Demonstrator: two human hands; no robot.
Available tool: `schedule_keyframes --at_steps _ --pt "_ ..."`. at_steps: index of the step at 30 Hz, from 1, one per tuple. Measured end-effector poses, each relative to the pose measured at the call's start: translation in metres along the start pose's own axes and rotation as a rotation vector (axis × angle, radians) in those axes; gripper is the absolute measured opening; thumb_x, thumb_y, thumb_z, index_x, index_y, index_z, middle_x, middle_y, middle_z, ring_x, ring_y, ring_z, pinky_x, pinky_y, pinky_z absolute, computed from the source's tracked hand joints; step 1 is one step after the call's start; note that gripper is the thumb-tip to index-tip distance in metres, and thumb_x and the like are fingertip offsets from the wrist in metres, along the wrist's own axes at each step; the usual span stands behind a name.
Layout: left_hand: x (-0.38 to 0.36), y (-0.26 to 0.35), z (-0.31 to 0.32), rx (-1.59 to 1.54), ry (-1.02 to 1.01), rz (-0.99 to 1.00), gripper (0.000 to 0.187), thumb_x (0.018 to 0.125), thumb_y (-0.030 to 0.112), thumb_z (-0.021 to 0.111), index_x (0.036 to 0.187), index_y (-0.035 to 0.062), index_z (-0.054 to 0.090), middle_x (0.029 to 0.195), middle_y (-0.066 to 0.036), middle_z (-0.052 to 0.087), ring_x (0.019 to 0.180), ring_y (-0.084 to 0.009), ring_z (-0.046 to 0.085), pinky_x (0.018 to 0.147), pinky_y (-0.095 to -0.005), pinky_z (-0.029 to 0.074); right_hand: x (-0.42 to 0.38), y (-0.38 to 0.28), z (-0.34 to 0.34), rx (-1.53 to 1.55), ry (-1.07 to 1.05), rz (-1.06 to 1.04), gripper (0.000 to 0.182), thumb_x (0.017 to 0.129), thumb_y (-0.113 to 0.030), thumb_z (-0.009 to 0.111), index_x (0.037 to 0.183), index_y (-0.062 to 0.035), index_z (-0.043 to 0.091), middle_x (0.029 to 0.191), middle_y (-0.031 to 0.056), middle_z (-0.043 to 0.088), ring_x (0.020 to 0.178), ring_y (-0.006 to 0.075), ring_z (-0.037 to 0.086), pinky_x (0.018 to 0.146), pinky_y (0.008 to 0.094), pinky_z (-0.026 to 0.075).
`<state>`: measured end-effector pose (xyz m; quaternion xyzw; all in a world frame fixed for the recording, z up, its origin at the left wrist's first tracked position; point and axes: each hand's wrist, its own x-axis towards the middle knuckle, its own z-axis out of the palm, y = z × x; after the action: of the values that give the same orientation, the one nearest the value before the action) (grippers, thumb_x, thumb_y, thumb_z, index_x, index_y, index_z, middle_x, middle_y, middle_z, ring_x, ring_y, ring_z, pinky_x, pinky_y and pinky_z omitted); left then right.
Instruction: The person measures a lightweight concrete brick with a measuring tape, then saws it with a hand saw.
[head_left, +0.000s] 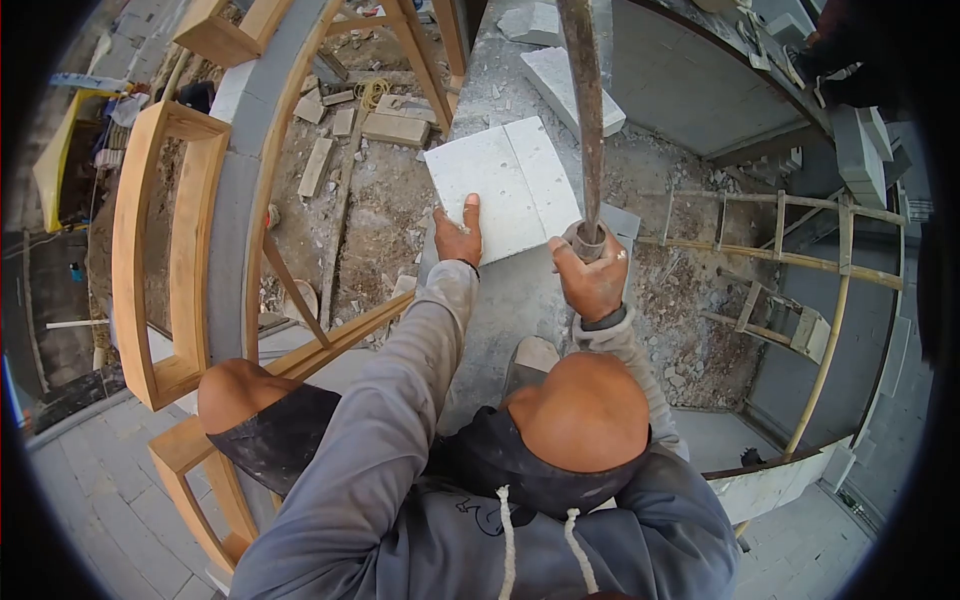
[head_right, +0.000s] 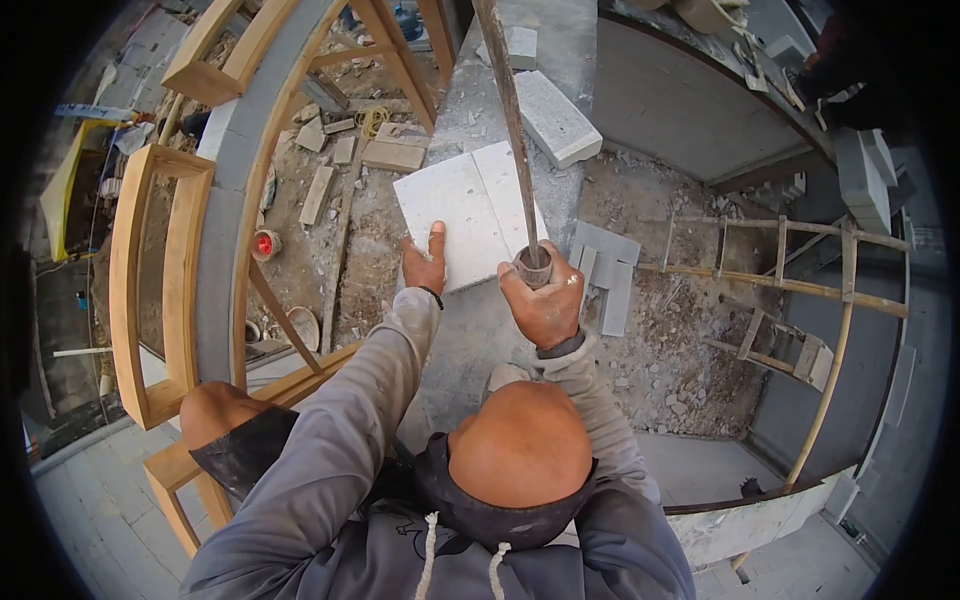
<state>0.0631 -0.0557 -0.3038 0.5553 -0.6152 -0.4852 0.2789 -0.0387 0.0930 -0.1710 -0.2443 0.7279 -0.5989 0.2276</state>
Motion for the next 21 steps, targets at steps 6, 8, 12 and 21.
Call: schedule_keyframes --at_steps 6,8,12,21 --pt "-0.001 -0.015 0.005 -0.085 0.008 0.049 0.059 0.088 0.043 0.063 0.113 -0.0077 0.047 0.103 -0.025 0.063 0.097 -0.0339 0.063 0.086 -0.0367 0.047 -0.024 0.082 0.014 -0.244 0.035 -0.120 0.012 0.075 -0.008 0.066 0.074 -0.0015 0.056 0.058 0.0046 0.056 0.050 0.0105 0.052 0.051 0.0287 0.043" --pt "0.015 -0.003 0.010 -0.108 0.031 0.095 0.059 0.088 0.043 0.063 0.113 -0.0078 0.047 0.104 -0.025 0.063 0.097 -0.0343 0.063 0.086 -0.0368 0.047 -0.020 0.092 0.021 -0.153 -0.091 0.475 0.014 0.074 -0.012 0.066 0.076 -0.0008 0.059 0.059 0.0044 0.057 0.051 0.0104 0.051 0.050 0.0299 0.044" --pt "0.003 -0.012 0.008 -0.080 0.020 0.048 0.060 0.088 0.044 0.063 0.114 -0.0076 0.047 0.106 -0.026 0.063 0.099 -0.0350 0.062 0.087 -0.0375 0.047 -0.019 0.069 0.009 -0.138 -0.094 0.455 0.017 0.074 -0.015 0.067 0.077 -0.0004 0.061 0.061 0.0045 0.058 0.053 0.0096 0.051 0.050 0.0300 0.044" --pt "0.004 -0.011 0.004 -0.089 -0.001 0.039 0.059 0.088 0.042 0.064 0.114 -0.0077 0.047 0.106 -0.025 0.063 0.100 -0.0328 0.063 0.088 -0.0365 0.047 -0.022 0.076 0.009 -0.183 -0.004 0.066 0.019 0.074 -0.016 0.065 0.079 0.0017 0.061 0.067 0.0112 0.064 0.061 0.0220 0.062 0.059 0.0327 0.048"
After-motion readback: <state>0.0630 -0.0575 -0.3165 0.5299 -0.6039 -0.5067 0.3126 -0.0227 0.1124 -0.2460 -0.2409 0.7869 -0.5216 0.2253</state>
